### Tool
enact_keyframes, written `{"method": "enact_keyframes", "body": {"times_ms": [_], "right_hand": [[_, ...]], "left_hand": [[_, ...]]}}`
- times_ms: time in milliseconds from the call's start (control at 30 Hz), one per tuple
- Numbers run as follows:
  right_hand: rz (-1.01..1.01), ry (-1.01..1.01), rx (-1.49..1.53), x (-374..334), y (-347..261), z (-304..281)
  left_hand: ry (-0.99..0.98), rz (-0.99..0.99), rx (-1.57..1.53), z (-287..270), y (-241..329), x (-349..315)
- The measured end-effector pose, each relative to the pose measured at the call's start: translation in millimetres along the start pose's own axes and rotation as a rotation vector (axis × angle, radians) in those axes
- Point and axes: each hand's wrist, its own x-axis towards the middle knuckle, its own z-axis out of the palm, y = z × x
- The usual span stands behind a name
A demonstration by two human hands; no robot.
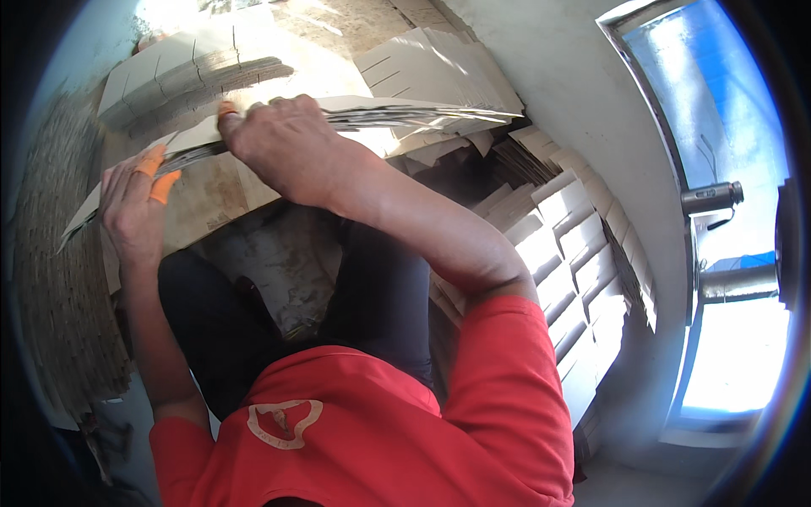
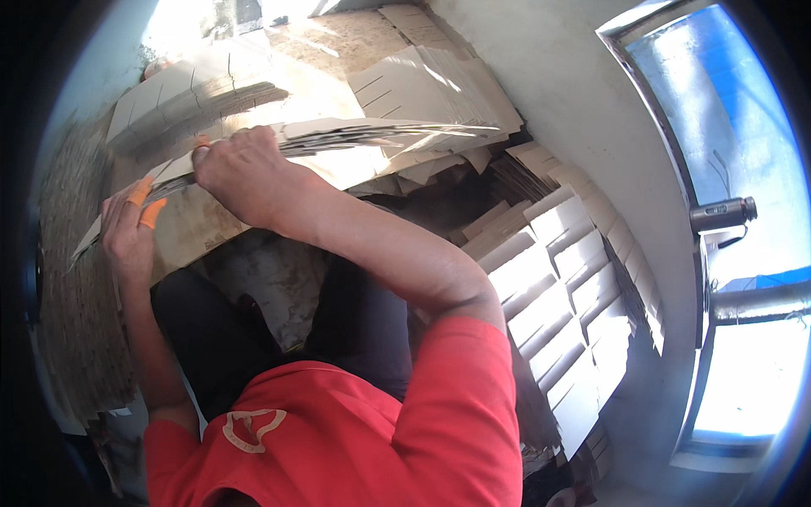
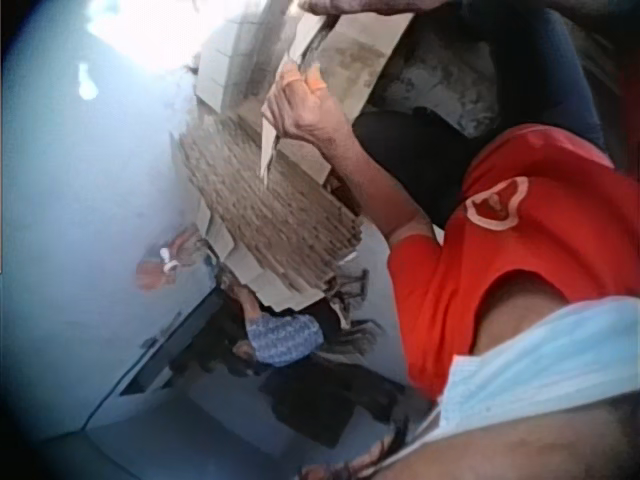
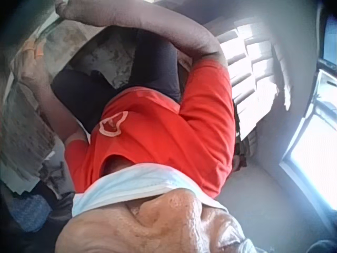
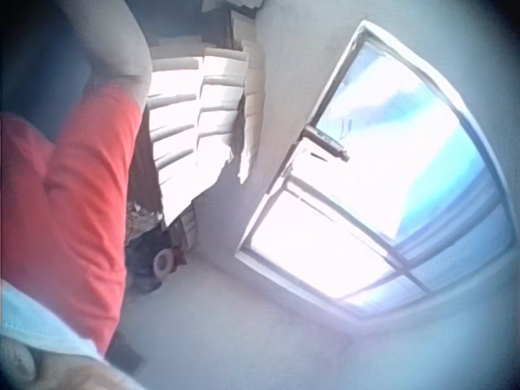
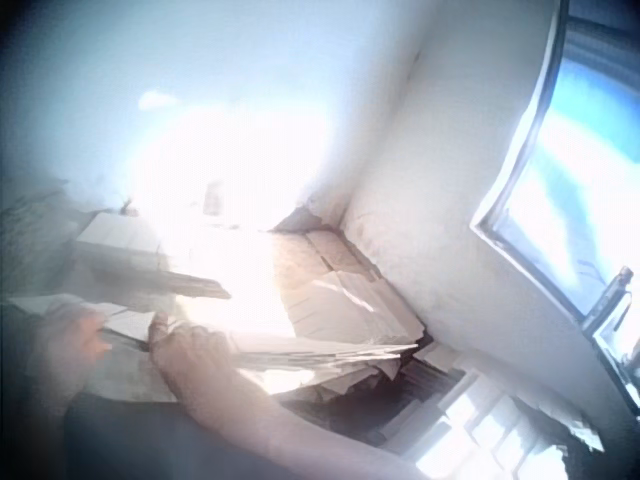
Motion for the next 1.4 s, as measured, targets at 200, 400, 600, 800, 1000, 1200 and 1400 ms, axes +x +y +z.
{"method": "enact_keyframes", "body": {"times_ms": [200, 400, 600, 800, 1000, 1200, 1400], "right_hand": [[0.454, 0.18, -0.483, -175.9, 21.7, -44.5], [1.162, 0.301, -0.807, -456.7, 56.3, -38.0], [1.41, 0.11, -0.915, -586.9, 58.7, -8.1], [1.458, 0.03, -0.807, -623.2, 79.8, 13.2], [1.519, 0.003, -0.195, -647.7, 97.3, -2.1], [1.404, -0.364, -0.037, -631.5, 138.2, -62.7], [0.997, 0.344, -0.235, -381.1, 184.0, -31.5]], "left_hand": [[0.153, 0.174, -0.144, -10.8, 79.4, 17.7], [0.103, 0.131, -0.232, 24.5, 89.1, -3.3], [0.002, 0.123, -0.232, 55.5, 98.8, -12.4], [-0.028, 0.167, -0.331, 65.1, 129.3, -9.9], [-0.112, 0.189, -0.475, 67.9, 149.9, -12.9], [-0.153, 0.214, -0.643, 76.5, 168.0, -15.4], [-0.185, 0.102, -0.703, 95.6, 159.1, -24.7]]}}
